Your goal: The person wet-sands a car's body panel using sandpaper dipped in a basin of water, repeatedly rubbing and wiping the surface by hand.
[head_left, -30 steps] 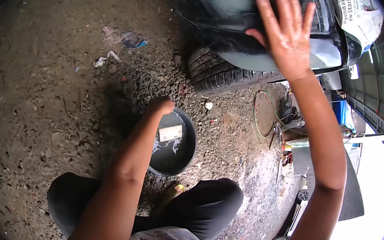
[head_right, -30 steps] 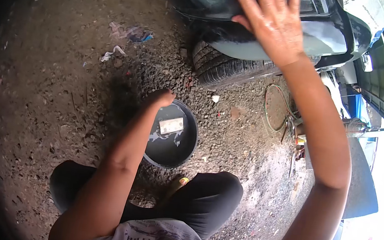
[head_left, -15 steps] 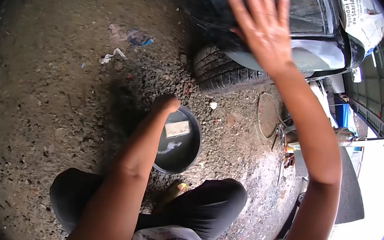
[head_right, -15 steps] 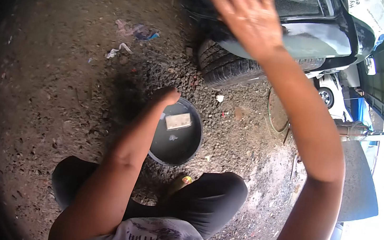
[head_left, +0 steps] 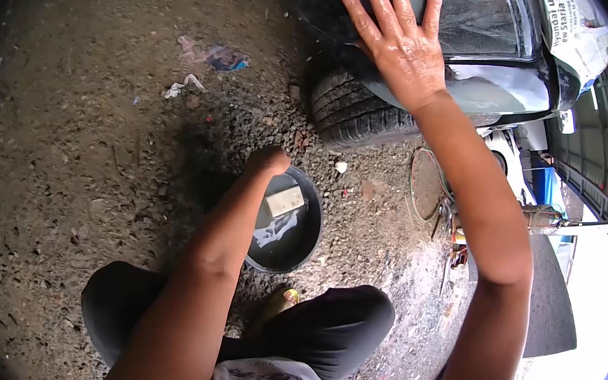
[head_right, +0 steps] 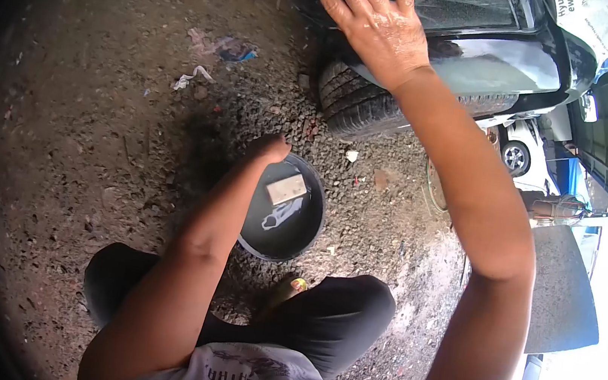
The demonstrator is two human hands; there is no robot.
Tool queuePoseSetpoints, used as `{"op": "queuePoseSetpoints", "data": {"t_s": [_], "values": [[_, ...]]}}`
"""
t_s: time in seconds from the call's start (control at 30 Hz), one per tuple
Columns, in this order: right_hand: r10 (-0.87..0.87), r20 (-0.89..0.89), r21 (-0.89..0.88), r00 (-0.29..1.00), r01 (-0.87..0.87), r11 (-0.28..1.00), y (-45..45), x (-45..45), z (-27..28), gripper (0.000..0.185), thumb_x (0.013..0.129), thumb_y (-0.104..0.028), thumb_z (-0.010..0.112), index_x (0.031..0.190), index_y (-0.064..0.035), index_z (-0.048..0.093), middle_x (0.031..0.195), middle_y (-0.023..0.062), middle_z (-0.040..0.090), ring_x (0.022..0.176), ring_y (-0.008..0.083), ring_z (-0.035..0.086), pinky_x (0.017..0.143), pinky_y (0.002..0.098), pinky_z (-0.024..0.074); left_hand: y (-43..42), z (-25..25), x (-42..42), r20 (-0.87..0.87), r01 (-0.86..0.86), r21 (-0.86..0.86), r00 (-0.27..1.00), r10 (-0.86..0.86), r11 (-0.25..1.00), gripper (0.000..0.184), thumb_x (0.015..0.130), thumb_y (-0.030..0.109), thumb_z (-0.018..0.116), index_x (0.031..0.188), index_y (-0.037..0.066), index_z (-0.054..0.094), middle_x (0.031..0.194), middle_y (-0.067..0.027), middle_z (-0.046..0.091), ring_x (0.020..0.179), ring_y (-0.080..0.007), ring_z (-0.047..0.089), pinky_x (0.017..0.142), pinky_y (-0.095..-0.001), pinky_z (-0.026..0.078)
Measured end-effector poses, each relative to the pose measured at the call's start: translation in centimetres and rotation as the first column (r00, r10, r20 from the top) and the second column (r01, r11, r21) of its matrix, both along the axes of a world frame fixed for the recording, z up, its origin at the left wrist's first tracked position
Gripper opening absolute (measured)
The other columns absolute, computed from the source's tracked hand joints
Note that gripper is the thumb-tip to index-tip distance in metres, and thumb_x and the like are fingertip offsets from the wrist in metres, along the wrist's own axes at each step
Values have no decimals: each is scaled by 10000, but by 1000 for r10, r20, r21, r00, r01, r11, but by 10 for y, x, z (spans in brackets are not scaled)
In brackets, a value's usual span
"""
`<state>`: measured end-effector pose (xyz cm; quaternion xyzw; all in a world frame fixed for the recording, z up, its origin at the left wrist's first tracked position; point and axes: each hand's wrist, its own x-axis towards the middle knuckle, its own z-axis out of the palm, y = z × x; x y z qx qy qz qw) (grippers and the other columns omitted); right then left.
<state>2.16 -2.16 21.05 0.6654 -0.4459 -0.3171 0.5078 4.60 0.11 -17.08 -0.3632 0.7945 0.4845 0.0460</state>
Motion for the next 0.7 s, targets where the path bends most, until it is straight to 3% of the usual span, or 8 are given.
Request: {"op": "queuePoseSetpoints", "data": {"t_s": [0.13, 0.2, 0.3, 0.33, 0.4, 0.5, 0.63, 0.7], "values": [[-68, 169, 63, 983, 58, 996, 24, -15, 52, 913, 873, -506, 694, 1598, -121, 296, 1656, 216, 237, 1529, 411, 232, 1192, 686, 194, -2, -12, -9, -2, 40, 20, 999, -40, 999, 414, 907, 283, 506, 1195, 89, 731, 1318, -184, 666, 1213, -373, 648, 1022, -469, 516], [-8, 61, -58, 998, 12, 998, 44, -54, 99, 1069, 793, -632, 692, 1593, -64, 268, 1637, 272, 233, 1515, 455, 233, 1201, 672, 197, -3, -15, -11, -5, 52, 22, 999, -52, 998, 422, 908, 283, 502, 1209, 90, 725, 1329, -185, 659, 1220, -375, 644, 1029, -477, 511], [85, 185, -95, 979, -68, 993, 53, -70, 137, 1130, 778, -680, 659, 1554, 41, 266, 1602, 335, 242, 1495, 498, 246, 1213, 634, 210, 1, -13, -10, 22, 65, -1, 998, -65, 998, 445, 925, 296, 477, 1244, 88, 707, 1352, -184, 644, 1228, -380, 637, 1043, -495, 497], [39, 53, -65, 998, -35, 997, 51, -71, 136, 1101, 785, -676, 663, 1564, 5, 287, 1598, 336, 258, 1496, 499, 246, 1209, 645, 211, 1, -10, -11, 13, 62, -1, 998, -62, 998, 447, 930, 303, 473, 1245, 89, 707, 1353, -182, 644, 1228, -379, 637, 1043, -494, 497], [75, 72, -53, 995, -71, 996, 37, -50, 106, 1012, 815, -640, 665, 1572, -60, 326, 1607, 297, 289, 1506, 461, 258, 1208, 653, 210, 3, 2, -1, 0, 41, 3, 999, -41, 999, 450, 939, 317, 466, 1245, 90, 707, 1354, -179, 644, 1228, -376, 637, 1043, -491, 497], [35, 158, 152, 987, -59, 987, 23, -17, 70, 905, 847, -552, 681, 1581, -141, 348, 1637, 203, 308, 1524, 377, 278, 1207, 665, 202, 1, -10, -4, -10, 50, -3, 999, -50, 999, 438, 940, 346, 483, 1193, 85, 728, 1317, -191, 660, 1213, -380, 641, 1029, -476, 502], [85, 15, 19, 996, -85, 996, 41, -54, 124, 1064, 727, -688, 635, 1573, -110, 350, 1600, 293, 319, 1494, 472, 294, 1202, 684, 164, -1, -23, -11, -59, 54, 9, 997, -53, 999, 441, 925, 370, 512, 1153, 67, 737, 1282, -206, 671, 1203, -390, 642, 1025, -464, 502], [117, 163, -22, 980, -115, 993, 51, -80, 147, 1094, 722, -716, 616, 1583, -105, 328, 1606, 305, 299, 1490, 490, 291, 1184, 704, 184, -2, -14, -7, -42, 37, -5, 998, -37, 999, 452, 915, 380, 534, 1159, 57, 736, 1276, -207, 676, 1198, -386, 647, 1032, -460, 500]]}}
